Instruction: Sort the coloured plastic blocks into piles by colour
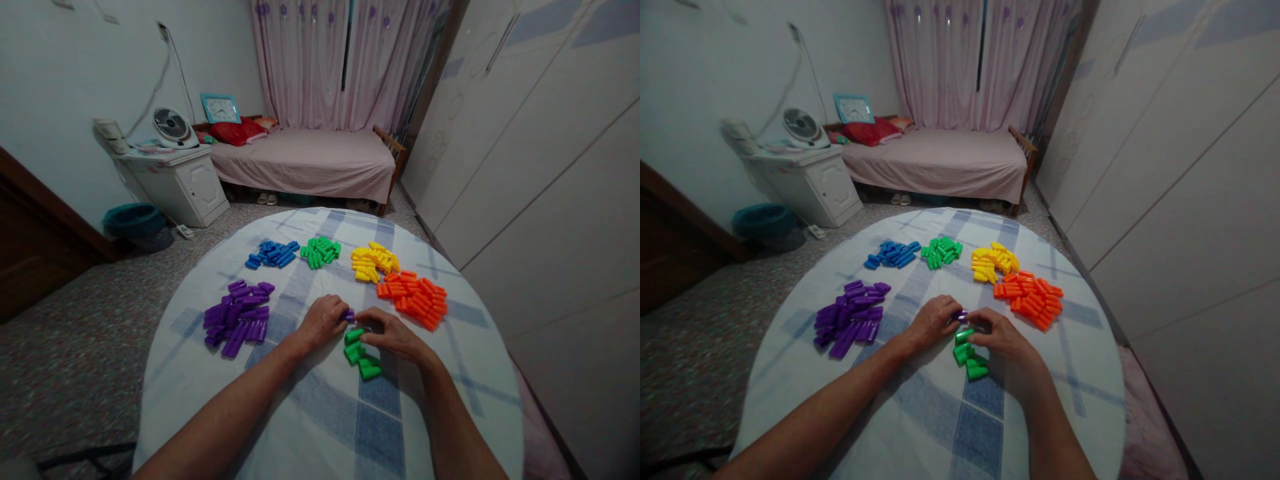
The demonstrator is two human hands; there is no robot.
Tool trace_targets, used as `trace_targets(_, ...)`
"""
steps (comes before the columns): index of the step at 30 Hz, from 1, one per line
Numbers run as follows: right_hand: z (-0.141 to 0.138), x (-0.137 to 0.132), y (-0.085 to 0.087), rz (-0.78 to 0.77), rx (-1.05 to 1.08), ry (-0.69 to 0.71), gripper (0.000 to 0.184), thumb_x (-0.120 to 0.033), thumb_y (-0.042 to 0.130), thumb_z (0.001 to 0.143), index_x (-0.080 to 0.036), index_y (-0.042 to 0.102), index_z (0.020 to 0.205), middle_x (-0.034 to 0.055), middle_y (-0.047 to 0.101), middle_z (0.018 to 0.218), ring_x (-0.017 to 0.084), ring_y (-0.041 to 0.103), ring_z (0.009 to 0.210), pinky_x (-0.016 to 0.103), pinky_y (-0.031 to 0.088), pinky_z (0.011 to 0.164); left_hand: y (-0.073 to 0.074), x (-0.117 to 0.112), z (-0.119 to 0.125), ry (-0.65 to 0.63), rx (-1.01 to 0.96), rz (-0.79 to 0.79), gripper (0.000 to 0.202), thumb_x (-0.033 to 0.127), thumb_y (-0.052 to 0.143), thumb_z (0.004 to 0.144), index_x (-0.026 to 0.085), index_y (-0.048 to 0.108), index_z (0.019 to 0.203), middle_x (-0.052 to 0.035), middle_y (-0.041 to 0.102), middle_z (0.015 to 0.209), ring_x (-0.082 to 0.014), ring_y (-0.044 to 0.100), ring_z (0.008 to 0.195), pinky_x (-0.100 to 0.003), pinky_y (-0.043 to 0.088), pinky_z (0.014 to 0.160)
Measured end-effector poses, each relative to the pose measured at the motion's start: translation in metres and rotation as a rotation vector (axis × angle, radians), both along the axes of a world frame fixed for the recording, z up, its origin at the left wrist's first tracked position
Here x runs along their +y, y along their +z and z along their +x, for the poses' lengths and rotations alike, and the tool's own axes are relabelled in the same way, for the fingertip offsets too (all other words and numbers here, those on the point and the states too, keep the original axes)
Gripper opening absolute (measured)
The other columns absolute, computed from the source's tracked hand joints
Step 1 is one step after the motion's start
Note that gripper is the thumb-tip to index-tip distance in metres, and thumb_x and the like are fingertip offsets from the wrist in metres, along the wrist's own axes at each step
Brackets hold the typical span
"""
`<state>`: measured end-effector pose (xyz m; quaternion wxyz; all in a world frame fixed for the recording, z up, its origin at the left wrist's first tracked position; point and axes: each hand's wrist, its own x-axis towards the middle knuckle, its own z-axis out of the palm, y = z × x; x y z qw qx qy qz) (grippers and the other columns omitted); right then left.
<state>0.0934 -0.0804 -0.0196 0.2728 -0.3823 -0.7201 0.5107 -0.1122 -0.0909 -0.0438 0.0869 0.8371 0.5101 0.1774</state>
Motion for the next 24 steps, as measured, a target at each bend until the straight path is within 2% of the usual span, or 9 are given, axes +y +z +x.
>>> trace_targets(3,-0.003,-0.007,0.008,0.075,-0.07,0.03,0.025,-0.027,0.07,0.067,-0.023,0.073,0.092,0.0047,0.067,0.092,0.021,0.062,0.085,0.034,0.049,0.078,0.009,-0.007,-0.018,0.093,0.039,0.014,0.019,0.028,0.056,0.084,0.021,0.061,0.101,-0.0067,0.061,0.098,-0.0207,0.054,0.096,-0.034,0.041,0.086)
trace_targets(7,-0.01,-0.005,0.003,0.146,-0.143,-0.028,0.009,-0.025,0.063,0.073,-0.021,0.071,0.075,0.0034,0.063,0.081,0.017,0.058,0.076,0.029,0.046,0.07,0.022,-0.019,-0.058,0.284,0.155,0.075,0.022,0.021,0.054,0.082,0.02,0.061,0.104,-0.0086,0.061,0.101,-0.0238,0.052,0.1,-0.038,0.039,0.091)
trace_targets(10,-0.013,-0.002,-0.003,0.145,-0.139,-0.068,0.01,-0.028,0.064,0.073,-0.021,0.07,0.074,0.0022,0.062,0.077,0.016,0.057,0.073,0.027,0.044,0.066,0.027,-0.027,-0.09,0.427,0.261,0.066,0.024,0.018,0.051,0.082,0.018,0.062,0.103,-0.0111,0.061,0.099,-0.0269,0.052,0.101,-0.043,0.037,0.093)
trace_targets(13,-0.014,0.0,-0.007,0.137,-0.118,-0.111,0.015,-0.032,0.064,0.075,-0.02,0.071,0.078,0.002,0.063,0.077,0.016,0.057,0.072,0.027,0.044,0.064,0.027,-0.033,-0.109,0.5,0.307,0.028,0.028,0.015,0.05,0.081,0.018,0.063,0.105,-0.0128,0.061,0.103,-0.029,0.052,0.107,-0.046,0.037,0.094)
trace_targets(16,-0.014,0.001,-0.011,0.145,-0.125,-0.161,0.018,-0.034,0.063,0.076,-0.019,0.071,0.08,0.003,0.064,0.077,0.017,0.058,0.073,0.027,0.044,0.065,0.024,-0.038,-0.106,0.525,0.283,0.082,0.034,0.011,0.05,0.078,0.017,0.061,0.11,-0.0144,0.059,0.118,-0.032,0.044,0.123,-0.05,0.033,0.101)
trace_targets(19,-0.014,0.004,-0.016,0.133,-0.129,-0.198,0.019,-0.036,0.063,0.077,-0.021,0.072,0.084,0.0043,0.067,0.082,0.02,0.061,0.076,0.03,0.046,0.067,0.017,-0.038,-0.084,0.517,0.17,0.157,0.037,0.009,0.05,0.078,0.017,0.06,0.113,-0.0146,0.053,0.131,-0.033,0.035,0.133,-0.053,0.028,0.108)
trace_targets(24,-0.019,0.019,-0.019,0.143,-0.171,-0.22,0.025,-0.039,0.059,0.079,-0.02,0.072,0.088,0.0043,0.07,0.084,0.021,0.064,0.078,0.031,0.047,0.069,-0.007,-0.036,-0.04,0.321,-0.048,0.157,0.035,0.013,0.05,0.082,0.019,0.057,0.115,-0.0117,0.051,0.133,-0.0275,0.037,0.133,-0.048,0.034,0.109)
